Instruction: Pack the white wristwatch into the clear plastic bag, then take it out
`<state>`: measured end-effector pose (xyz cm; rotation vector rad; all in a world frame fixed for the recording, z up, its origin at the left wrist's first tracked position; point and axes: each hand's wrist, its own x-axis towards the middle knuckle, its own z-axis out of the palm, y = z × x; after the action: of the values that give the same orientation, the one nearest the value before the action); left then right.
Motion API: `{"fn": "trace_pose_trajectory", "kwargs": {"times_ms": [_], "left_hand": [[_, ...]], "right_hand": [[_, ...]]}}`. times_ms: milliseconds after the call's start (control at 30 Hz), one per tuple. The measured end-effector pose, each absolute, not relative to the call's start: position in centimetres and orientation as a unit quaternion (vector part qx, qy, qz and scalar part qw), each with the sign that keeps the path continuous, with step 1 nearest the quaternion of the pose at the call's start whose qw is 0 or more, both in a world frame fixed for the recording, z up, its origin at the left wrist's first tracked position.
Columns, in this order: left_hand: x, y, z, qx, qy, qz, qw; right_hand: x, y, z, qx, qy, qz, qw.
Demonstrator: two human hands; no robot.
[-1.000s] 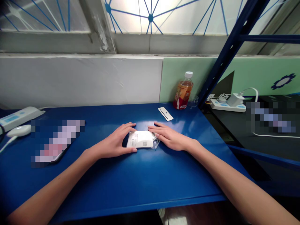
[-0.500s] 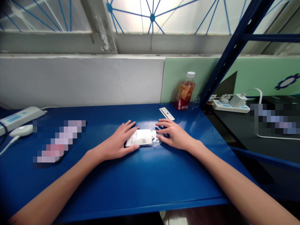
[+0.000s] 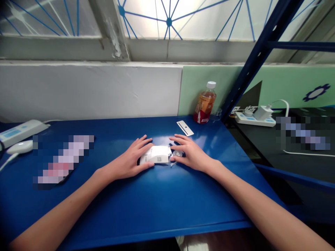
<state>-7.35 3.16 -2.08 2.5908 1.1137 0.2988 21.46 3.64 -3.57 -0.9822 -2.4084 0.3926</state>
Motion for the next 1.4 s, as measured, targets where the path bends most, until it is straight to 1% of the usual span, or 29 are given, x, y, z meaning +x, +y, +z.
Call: {"fn": "trace_pose_trajectory", "kwargs": {"times_ms": [100,267,333,500,600,767,967,1200,1400], "left_hand": [[-7.2,3.1,-2.2,0.903,0.391,0.107,0.140],[-7.0,3.1,-2.5,0.902,0.392,0.117,0.136],[-7.0,3.1,-2.5,0.902,0.391,0.122,0.137],[-6.9,3.0,-2.5,0.901,0.390,0.122,0.141],[-7.0,3.0,-2.4,0.901,0.391,0.122,0.145],[-7.1,3.1,-2.2,0.903,0.391,0.117,0.133],[-7.5,3.2,-1.6,0.906,0.390,0.109,0.126],[-7.6,3.3,-1.5,0.899,0.405,0.086,0.145],[-7.4,3.0,-1.7,0.895,0.408,0.101,0.150]], "right_hand": [[21.1,3.4,-3.6,-0.374,-0.874,0.156,0.267],[20.7,3.1,-3.8,-0.399,-0.839,0.159,0.335],[20.7,3.1,-3.8,-0.402,-0.834,0.162,0.340],[20.8,3.3,-3.9,-0.390,-0.848,0.175,0.312],[20.8,3.4,-4.0,-0.372,-0.859,0.167,0.310],[21.0,3.6,-3.7,-0.338,-0.882,0.114,0.307],[22.6,4.2,-2.1,-0.318,-0.899,0.063,0.295],[24.1,4.8,-1.1,-0.345,-0.905,0.113,0.220],[22.8,3.9,-1.9,-0.367,-0.896,0.122,0.217]]}}
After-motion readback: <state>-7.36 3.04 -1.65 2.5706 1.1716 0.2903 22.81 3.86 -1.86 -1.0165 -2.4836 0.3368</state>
